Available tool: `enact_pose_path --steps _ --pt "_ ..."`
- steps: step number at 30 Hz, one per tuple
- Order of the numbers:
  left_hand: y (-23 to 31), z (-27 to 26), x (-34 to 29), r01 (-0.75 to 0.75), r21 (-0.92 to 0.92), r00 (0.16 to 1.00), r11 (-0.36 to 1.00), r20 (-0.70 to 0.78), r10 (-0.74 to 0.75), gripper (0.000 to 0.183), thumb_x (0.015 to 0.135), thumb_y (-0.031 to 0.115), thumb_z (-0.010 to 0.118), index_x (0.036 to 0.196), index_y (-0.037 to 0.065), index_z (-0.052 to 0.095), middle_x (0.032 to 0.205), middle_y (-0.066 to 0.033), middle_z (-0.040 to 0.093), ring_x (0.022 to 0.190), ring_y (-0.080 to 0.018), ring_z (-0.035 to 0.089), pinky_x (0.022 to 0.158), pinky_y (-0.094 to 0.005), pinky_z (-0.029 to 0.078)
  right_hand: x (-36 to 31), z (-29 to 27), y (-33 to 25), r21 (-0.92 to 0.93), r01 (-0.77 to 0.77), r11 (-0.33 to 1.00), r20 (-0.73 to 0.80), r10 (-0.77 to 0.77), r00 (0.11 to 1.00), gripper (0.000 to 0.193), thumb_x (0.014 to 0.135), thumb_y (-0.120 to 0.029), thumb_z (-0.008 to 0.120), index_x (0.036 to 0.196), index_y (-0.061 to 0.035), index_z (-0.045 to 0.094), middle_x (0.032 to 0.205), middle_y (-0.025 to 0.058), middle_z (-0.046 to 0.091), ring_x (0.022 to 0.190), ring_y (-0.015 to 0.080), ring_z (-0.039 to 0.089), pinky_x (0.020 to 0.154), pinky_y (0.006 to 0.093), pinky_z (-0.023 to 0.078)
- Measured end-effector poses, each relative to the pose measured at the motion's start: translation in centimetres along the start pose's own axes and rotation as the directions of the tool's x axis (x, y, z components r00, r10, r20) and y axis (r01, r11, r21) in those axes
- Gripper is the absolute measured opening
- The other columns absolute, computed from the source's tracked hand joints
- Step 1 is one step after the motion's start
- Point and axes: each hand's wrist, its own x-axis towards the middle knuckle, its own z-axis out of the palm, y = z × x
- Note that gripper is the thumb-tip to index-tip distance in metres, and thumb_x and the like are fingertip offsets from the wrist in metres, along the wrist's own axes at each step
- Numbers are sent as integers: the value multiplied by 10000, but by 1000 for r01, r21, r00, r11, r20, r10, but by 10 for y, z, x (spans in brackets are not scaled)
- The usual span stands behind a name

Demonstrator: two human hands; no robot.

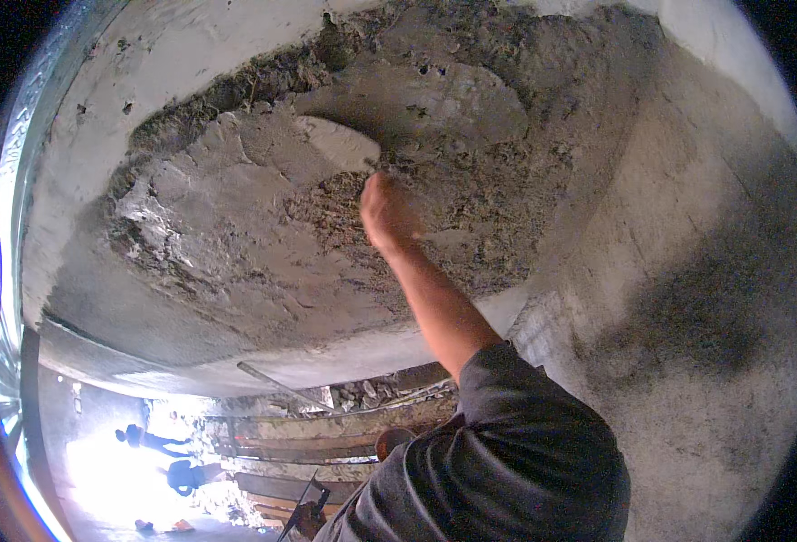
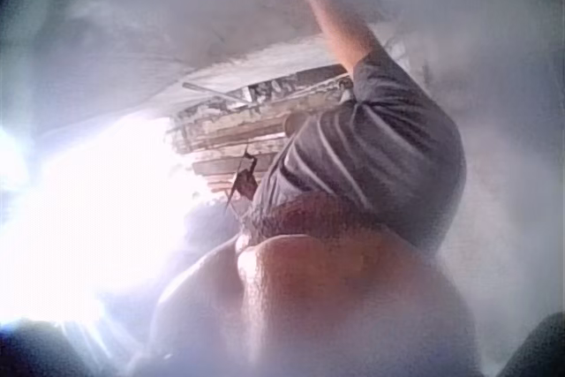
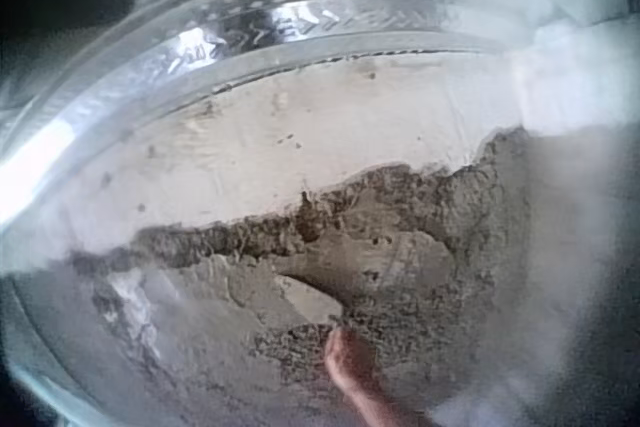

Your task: The person scoops wet cement from a bucket using a trowel and applies it to a vertical wall surface. They repeatedly smooth and level the applied cement with a trowel and a larger float tool while standing on a wooden scaffold.

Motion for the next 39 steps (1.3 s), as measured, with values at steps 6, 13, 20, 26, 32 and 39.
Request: enact_pose_path --steps 6,13,20,26,32,39 --pt "-24 -13 -15 55 9 998 998 -27 -55 268 909 46 710 1169 -4 667 1107 -102 693 976 -249 665 855 -383 563 53 -100 43 -264 -20 964 -33 11 999 305 1037 -316 477 1059 -35 593 923 256 703 858 453 697 745 570 549" --pt "-32 -10 -20 80 7 996 997 -47 -80 266 913 49 707 1170 -4 670 1107 -103 694 978 -254 667 857 -386 562 66 -89 146 -209 -77 975 -130 50 990 357 1053 -323 461 1066 4 603 907 272 681 855 485 660 747 585 506" --pt "-27 -6 -16 79 19 995 997 -65 -78 263 917 52 705 1172 -4 672 1108 -104 694 980 -259 668 859 -389 562 -34 -12 204 735 -415 536 131 489 862 390 1044 -484 496 885 -128 521 710 32 482 557 190 513 526 434 462" --pt "-36 -22 -30 78 13 992 997 -104 -76 261 920 54 703 1173 -5 674 1108 -105 695 981 -263 669 860 -391 561 38 -42 147 896 -444 -17 381 545 747 402 1010 -479 567 806 -150 458 654 1 453 528 152 456 432 338 410" --pt "-46 -23 -32 87 4 990 996 -114 -86 259 924 56 701 1174 -5 676 1109 -106 695 983 -267 670 862 -394 560 61 -41 32 927 -360 106 289 413 864 376 1039 -391 526 795 -114 456 626 9 456 467 142 439 409 331 422" --pt "-34 17 -9 59 5 997 998 -56 -59 257 927 59 698 1176 -5 678 1109 -107 696 985 -272 672 863 -397 560 71 10 22 402 -183 897 -52 222 974 519 1086 -387 355 917 37 602 649 180 628 547 334 657 491 480 518"
